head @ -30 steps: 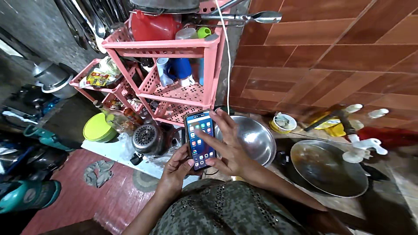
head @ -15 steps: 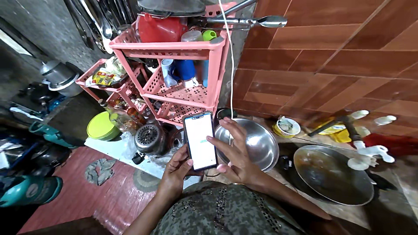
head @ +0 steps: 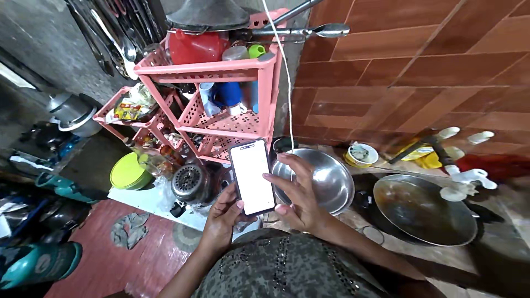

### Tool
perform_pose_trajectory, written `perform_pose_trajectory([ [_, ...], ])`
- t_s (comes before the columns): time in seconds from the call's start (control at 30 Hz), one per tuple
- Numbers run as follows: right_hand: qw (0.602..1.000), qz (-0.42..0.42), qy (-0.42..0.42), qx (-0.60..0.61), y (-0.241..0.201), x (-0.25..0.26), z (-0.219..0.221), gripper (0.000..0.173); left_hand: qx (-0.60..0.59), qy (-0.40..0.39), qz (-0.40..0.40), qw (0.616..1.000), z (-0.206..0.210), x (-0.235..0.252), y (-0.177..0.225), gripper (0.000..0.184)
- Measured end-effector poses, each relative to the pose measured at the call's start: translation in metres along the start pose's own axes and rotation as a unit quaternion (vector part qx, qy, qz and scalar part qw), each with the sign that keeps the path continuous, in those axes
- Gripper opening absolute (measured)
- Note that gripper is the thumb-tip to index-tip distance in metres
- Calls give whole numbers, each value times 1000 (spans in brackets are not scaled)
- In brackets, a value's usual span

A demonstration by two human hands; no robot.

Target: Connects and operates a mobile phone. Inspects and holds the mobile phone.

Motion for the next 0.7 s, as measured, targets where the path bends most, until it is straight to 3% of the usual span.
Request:
perform_pose_trajectory([
  [0.47,987,38,-50,-151,-1,37,11,68,7,-133,-32,991,-4,28,-1,50],
  [0.7,990,21,26,-138,-4,24,1,68,-1,-146,-38,989,-11,40,-1,49],
])
Point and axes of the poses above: each hand's wrist, its own x-axis towards the middle knuckle, its own z-axis out of the palm, y = z × x, the point moved 5 cm from there along x, towards the middle knuckle, and after that the axes turned 2 degrees about -y, right-handed, at the moved point
